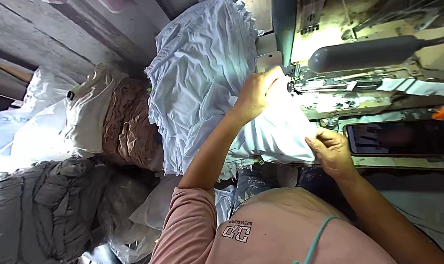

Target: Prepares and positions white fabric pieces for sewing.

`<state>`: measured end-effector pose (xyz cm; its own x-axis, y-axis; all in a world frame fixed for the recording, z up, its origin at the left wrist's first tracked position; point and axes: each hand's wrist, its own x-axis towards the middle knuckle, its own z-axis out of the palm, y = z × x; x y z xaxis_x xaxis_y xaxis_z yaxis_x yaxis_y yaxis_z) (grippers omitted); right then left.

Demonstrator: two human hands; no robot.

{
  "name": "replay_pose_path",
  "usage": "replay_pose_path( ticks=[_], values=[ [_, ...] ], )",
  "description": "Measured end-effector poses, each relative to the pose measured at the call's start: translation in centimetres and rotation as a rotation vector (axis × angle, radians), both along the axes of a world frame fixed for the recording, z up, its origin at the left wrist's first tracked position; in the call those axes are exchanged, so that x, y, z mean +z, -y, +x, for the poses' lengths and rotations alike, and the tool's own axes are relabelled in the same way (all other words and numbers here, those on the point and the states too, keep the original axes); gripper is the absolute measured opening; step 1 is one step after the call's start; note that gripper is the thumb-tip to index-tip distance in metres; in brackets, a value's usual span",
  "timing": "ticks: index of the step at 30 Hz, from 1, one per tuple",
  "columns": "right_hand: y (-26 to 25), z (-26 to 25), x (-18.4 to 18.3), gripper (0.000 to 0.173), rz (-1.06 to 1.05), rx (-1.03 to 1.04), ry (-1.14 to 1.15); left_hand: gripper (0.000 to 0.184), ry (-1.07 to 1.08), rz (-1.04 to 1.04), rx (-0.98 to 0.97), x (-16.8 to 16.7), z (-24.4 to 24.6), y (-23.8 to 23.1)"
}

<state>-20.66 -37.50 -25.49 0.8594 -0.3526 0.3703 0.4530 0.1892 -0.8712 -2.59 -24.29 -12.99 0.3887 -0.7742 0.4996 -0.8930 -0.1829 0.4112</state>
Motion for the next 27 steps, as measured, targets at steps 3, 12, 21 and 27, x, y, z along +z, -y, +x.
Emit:
replay_pose_path(
  ticks=[3,12,21,27],
  values=[
    [0.8,0.7,0.0,0.016,-0.133,-0.166,0.04,0.017,-0.065,-0.199,-0.087,-1.3,1.3,0.4],
    [0.6,0.7,-0.2,0.006,-0.222,-0.08,-0.259,0.027,0.085,0.319,-0.194,-0.7,1.8,0.2],
    [-1.4,1.6,-1.0,0.007,-0.184,-0.012,-0.185,0.034,0.192,0.551,-0.05,0.7,3.0,-0.1],
    [-1.2,0.8,-1.9,0.007,-0.144,0.006,-0.241,0.025,0.209,0.37,-0.042,-0.7,1.6,0.5]
  ],
)
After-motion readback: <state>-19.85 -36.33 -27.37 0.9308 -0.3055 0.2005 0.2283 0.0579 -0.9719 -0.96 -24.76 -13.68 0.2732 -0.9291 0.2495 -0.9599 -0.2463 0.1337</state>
